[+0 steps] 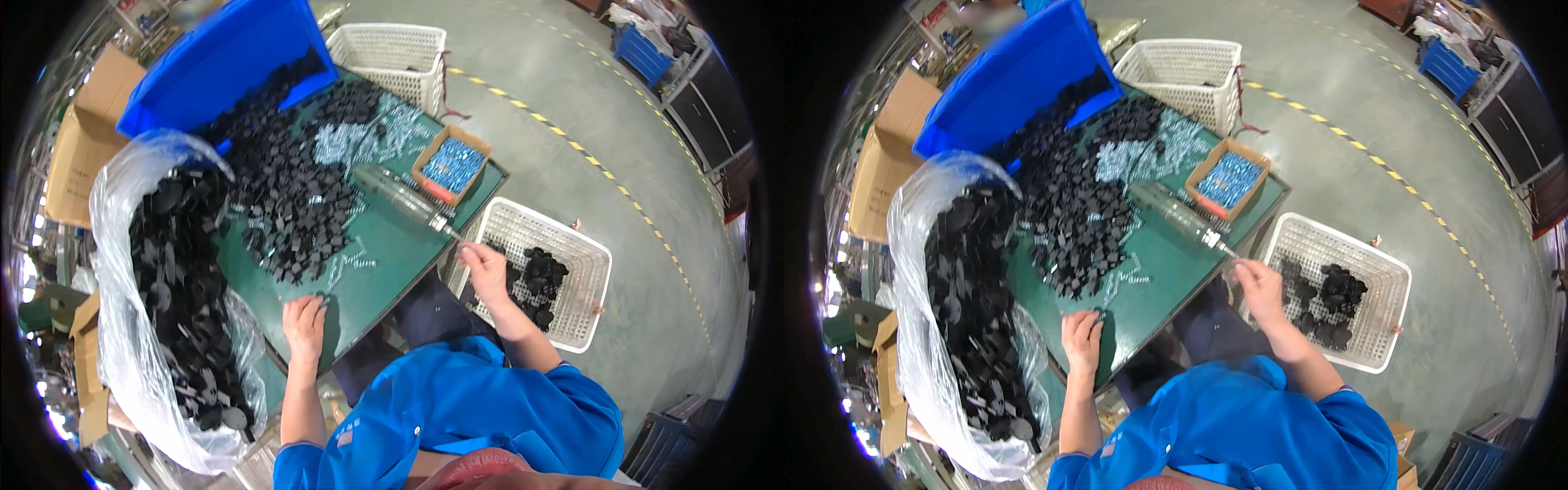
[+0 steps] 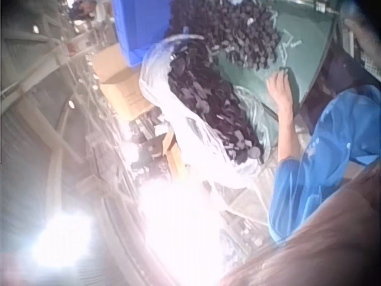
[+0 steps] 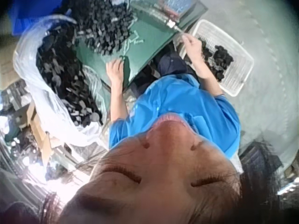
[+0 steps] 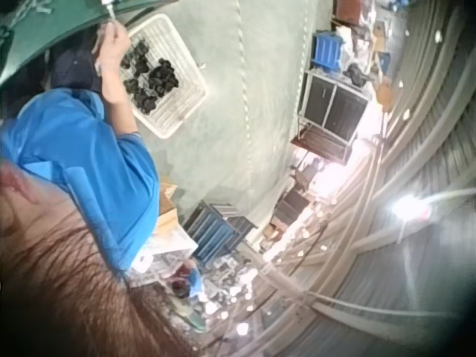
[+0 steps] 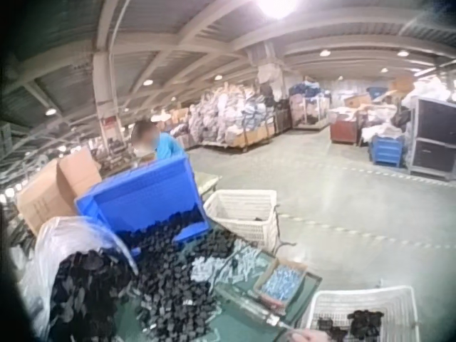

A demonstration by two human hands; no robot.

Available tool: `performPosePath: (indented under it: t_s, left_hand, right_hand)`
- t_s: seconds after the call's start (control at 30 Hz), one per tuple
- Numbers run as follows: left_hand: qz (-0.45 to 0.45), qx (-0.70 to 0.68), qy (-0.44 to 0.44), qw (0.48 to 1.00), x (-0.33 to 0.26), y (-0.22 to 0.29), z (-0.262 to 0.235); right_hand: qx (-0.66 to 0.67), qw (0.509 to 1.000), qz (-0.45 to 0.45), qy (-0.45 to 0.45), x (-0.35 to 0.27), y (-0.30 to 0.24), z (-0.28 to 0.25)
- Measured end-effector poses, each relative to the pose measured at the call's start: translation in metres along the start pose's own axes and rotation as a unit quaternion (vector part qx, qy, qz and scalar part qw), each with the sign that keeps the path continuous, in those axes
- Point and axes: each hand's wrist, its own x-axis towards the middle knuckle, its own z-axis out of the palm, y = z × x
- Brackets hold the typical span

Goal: The person repeatedly picks small black plastic components and screws from a green workbench, aligns them, and uses a corded power drill to fasten them together. Completed assemblies are placed into a white basket. A coworker briefly walks by carrying a red cloth.

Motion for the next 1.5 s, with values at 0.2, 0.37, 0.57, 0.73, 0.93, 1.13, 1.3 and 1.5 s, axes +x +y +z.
performPosePath:
  t_s: [0.2, 0.37, 0.57, 0.73, 0.93, 1.13, 1.3, 1.5]
  left_hand:
    - [-0.007, -0.007, -0.007, 1.0, -0.004, -0.001, -0.001]
    - [-0.001, -0.017, -0.009, 1.0, -0.002, -0.001, -0.001]
    - [0.001, -0.027, -0.01, 1.0, -0.003, -0.003, -0.001]
    - [0.005, -0.04, -0.009, 0.999, -0.006, -0.006, -0.003]
    - [-0.05, -0.063, 0.053, 0.995, -0.012, -0.02, -0.029]
    - [-0.074, -0.062, 0.069, 0.993, -0.029, -0.033, -0.039]
    - [-0.074, -0.044, 0.057, 0.995, -0.038, -0.033, -0.039]
    - [-0.096, -0.037, 0.03, 0.994, -0.047, -0.029, -0.046]
  right_hand:
    - [-0.03, 0.998, 0.039, 0.029, 0.002, 0.003, -0.001]
    - [0.004, 0.998, 0.04, 0.048, 0.006, 0.006, 0.01]
    - [0.016, 0.997, 0.041, 0.071, 0.005, 0.011, 0.015]
    - [-0.158, 0.978, -0.103, 0.094, 0.008, 0.011, 0.011]
    - [-0.129, 0.981, -0.102, 0.105, 0.004, 0.015, 0.015]
    - [-0.214, 0.964, -0.133, 0.087, 0.008, 0.009, 0.009]
    - [-0.429, 0.847, -0.305, 0.081, 0.014, -0.004, 0.001]
    - [-0.462, 0.829, -0.311, 0.057, 0.015, -0.016, 0.006]
